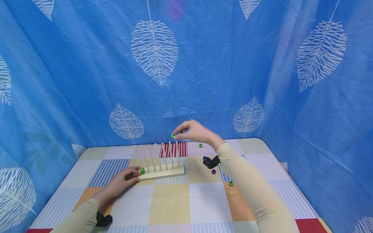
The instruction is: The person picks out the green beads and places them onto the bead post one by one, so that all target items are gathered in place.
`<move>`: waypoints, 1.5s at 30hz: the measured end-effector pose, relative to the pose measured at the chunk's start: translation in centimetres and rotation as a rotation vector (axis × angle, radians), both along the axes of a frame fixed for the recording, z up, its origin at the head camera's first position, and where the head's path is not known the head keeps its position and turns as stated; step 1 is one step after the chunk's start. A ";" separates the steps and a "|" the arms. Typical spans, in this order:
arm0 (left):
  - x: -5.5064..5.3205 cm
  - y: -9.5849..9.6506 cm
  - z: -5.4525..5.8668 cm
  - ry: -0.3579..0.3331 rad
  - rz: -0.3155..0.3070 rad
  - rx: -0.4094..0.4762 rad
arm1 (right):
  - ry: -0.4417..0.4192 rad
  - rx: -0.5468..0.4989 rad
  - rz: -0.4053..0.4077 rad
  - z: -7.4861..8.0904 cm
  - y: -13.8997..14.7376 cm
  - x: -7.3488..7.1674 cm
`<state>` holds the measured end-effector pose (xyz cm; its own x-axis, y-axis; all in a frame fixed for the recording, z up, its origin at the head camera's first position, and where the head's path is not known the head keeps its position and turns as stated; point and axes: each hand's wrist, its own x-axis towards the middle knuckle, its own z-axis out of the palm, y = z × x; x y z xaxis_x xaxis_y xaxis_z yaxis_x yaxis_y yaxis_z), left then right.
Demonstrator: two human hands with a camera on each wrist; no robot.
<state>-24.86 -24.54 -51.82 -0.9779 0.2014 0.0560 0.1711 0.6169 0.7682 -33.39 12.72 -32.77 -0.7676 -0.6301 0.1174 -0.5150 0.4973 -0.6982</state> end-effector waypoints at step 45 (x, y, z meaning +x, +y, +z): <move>0.0 0.1 0.3 -0.009 -0.001 0.007 | -0.099 -0.103 0.240 -0.5 -10.7 -1.3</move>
<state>-24.86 -24.43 -51.56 -0.9781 0.2025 0.0490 0.1653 0.6110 0.7741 -34.73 2.05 -33.32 -0.6090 -0.7836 0.1225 -0.5363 0.2931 -0.7915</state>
